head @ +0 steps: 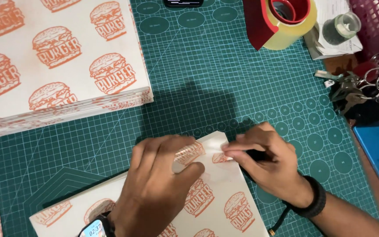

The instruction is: Folding the edges of printed burger-themed paper sheets and securing the folds with adhesive tape.

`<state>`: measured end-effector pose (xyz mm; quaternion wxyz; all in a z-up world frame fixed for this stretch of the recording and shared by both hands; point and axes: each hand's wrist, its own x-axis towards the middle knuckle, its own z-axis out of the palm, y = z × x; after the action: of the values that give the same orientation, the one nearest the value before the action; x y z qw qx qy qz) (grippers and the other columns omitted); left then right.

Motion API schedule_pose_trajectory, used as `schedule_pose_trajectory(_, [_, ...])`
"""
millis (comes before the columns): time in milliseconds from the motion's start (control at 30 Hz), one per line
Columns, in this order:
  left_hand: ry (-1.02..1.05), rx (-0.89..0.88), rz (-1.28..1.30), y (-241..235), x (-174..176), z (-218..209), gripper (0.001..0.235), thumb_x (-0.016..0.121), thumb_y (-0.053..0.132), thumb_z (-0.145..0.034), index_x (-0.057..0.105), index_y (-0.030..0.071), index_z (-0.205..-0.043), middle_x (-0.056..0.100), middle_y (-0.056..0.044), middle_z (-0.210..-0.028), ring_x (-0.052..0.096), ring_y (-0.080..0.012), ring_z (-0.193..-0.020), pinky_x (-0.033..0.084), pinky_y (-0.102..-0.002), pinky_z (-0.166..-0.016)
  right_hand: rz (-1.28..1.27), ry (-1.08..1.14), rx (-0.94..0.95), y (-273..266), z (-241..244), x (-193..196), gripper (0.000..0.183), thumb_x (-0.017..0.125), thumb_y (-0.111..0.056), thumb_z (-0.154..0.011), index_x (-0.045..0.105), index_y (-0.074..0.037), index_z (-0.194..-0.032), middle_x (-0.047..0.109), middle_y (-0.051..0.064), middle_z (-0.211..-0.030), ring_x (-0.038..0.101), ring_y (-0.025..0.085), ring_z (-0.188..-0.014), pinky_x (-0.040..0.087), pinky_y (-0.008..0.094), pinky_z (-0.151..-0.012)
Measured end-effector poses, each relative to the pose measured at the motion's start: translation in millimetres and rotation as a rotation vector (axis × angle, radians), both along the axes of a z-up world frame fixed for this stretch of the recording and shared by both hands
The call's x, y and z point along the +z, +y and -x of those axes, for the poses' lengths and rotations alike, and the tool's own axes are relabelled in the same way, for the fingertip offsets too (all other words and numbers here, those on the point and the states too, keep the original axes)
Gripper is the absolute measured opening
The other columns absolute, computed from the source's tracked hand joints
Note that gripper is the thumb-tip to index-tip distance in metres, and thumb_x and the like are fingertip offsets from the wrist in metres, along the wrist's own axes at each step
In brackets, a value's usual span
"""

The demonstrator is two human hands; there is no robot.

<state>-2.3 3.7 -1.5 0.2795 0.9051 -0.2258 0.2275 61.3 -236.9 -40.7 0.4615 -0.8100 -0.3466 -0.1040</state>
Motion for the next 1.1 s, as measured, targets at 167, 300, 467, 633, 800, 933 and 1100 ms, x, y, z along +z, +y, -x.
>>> schedule_pose_trajectory(167, [-0.046, -0.094, 0.042, 1.3, -0.7, -2.4, 0.018, 0.056, -0.006, -0.1, 0.058, 0.01, -0.09, 0.054, -0.003, -0.082, 0.057, -0.024, -0.078, 0.046, -0.042, -0.085, -0.155, 0.027, 0.036, -1.8, 0.8, -1.1, 0.028, 0.068, -0.007, -0.099, 0.051, -0.007, -0.121, 0.08, 0.008, -0.101, 0.079, 0.014, -0.09, 0.053, 0.029, -0.088])
schedule_pose_trajectory(300, [-0.017, -0.092, 0.014, 3.4, -4.9, 0.1, 0.02, 0.047, -0.005, -0.099, 0.063, 0.005, -0.107, 0.059, -0.007, -0.087, 0.059, -0.0282, -0.083, 0.046, -0.044, -0.084, 0.028, 0.075, -0.047, 5.5, 0.4, 9.0, 0.042, 0.079, -0.017, -0.089, 0.053, -0.004, -0.118, 0.081, 0.003, -0.101, 0.077, 0.013, -0.092, 0.051, 0.029, -0.093])
schedule_pose_trajectory(467, [0.064, -0.041, 0.019, 3.5, -4.4, 2.4, 0.016, 0.068, 0.0, -0.085, 0.063, 0.008, -0.097, 0.06, -0.019, -0.124, 0.058, -0.0408, -0.111, 0.044, -0.055, -0.094, -0.035, 0.008, 0.062, 0.2, -1.5, 3.5, 0.02, 0.069, -0.013, -0.098, 0.054, -0.009, -0.111, 0.081, 0.002, -0.099, 0.077, 0.009, -0.083, 0.05, 0.025, -0.081])
schedule_pose_trajectory(633, [0.032, -0.113, 0.01, 4.5, -9.1, 0.2, 0.016, 0.052, -0.005, -0.092, 0.059, 0.008, -0.099, 0.057, -0.008, -0.089, 0.058, -0.0293, -0.086, 0.044, -0.044, -0.088, -0.137, 0.006, 0.016, 2.1, -1.0, 5.1, 0.025, 0.07, -0.012, -0.097, 0.052, -0.008, -0.114, 0.08, 0.007, -0.101, 0.069, 0.014, -0.085, 0.051, 0.027, -0.083])
schedule_pose_trajectory(800, [0.028, -0.098, 0.012, 3.5, -10.1, 1.7, 0.018, 0.054, -0.006, -0.091, 0.06, 0.011, -0.089, 0.052, -0.004, -0.083, 0.056, -0.0261, -0.08, 0.043, -0.043, -0.087, 0.04, 0.123, -0.048, 5.6, -1.0, 11.1, 0.041, 0.078, -0.016, -0.09, 0.054, -0.004, -0.121, 0.082, 0.004, -0.104, 0.077, 0.014, -0.096, 0.053, 0.029, -0.092])
schedule_pose_trajectory(933, [0.032, -0.055, 0.015, 3.0, -11.5, 2.5, 0.012, 0.066, 0.0, -0.087, 0.062, 0.01, -0.093, 0.063, -0.01, -0.103, 0.062, -0.0329, -0.098, 0.041, -0.048, -0.086, -0.096, 0.06, 0.031, 2.8, -1.6, 3.7, 0.034, 0.075, -0.012, -0.094, 0.052, -0.009, -0.119, 0.081, 0.001, -0.096, 0.082, 0.012, -0.088, 0.051, 0.028, -0.087])
schedule_pose_trajectory(1100, [-0.031, -0.045, -0.03, 1.0, -5.9, 0.8, 0.021, 0.055, -0.006, -0.093, 0.055, 0.013, -0.084, 0.051, -0.003, -0.08, 0.055, -0.0242, -0.076, 0.043, -0.043, -0.084, -0.218, 0.09, 0.054, 0.2, 3.4, 2.0, 0.028, 0.062, -0.003, -0.101, 0.045, -0.006, -0.123, 0.07, 0.002, -0.079, 0.084, 0.022, -0.093, 0.058, 0.027, -0.084])
